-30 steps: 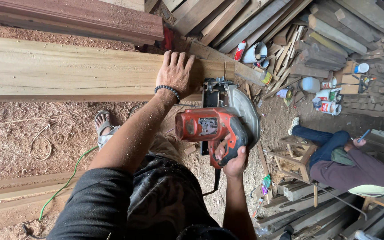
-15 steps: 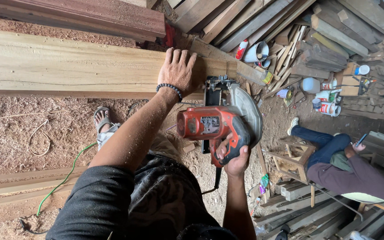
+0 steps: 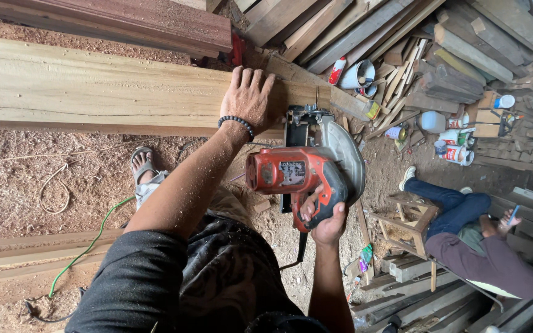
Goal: The person organizes wooden planks, handles power tools including a circular saw and a router, and uses the router to finish the edge of a long wooden board.
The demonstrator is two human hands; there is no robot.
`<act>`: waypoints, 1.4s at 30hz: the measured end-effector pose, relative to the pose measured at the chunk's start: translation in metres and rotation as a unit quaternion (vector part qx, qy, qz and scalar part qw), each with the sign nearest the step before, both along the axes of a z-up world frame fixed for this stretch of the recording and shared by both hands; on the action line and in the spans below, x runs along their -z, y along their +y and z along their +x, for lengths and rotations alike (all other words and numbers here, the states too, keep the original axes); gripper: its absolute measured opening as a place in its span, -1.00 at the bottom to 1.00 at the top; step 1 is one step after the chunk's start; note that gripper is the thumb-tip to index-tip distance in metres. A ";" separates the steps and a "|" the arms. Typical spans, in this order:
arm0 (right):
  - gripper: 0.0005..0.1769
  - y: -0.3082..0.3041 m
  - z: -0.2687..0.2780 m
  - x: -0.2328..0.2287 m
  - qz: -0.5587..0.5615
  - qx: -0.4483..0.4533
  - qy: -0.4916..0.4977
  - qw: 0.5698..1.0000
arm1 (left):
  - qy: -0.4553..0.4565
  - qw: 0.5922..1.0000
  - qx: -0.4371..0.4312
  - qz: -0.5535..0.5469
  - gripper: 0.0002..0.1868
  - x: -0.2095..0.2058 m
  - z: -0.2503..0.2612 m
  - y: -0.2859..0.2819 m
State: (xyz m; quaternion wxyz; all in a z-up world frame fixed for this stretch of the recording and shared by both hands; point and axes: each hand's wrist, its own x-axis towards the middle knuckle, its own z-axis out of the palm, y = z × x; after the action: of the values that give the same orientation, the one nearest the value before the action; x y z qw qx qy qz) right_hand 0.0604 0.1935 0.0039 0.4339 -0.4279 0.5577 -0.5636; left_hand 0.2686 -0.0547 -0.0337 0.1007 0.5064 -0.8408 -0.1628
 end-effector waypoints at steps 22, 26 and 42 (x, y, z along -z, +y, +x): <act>-0.16 0.002 -0.008 0.001 0.004 -0.030 -0.013 0.999 | 0.020 0.999 -0.007 -0.025 -0.30 0.006 -0.003 -0.001; -0.15 0.002 -0.012 0.004 0.008 -0.031 -0.020 0.999 | 0.019 1.000 -0.008 -0.022 -0.31 -0.002 0.001 0.001; -0.16 0.004 -0.022 0.013 0.012 -0.036 -0.039 0.998 | 0.023 1.000 -0.003 -0.020 -0.38 -0.009 0.005 0.001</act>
State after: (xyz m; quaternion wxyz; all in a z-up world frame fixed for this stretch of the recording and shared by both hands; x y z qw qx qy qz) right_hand 0.0388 0.1972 -0.0087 0.4808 -0.4202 0.5312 -0.5569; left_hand 0.2740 -0.0536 -0.0252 0.1305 0.5028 -0.8399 -0.1575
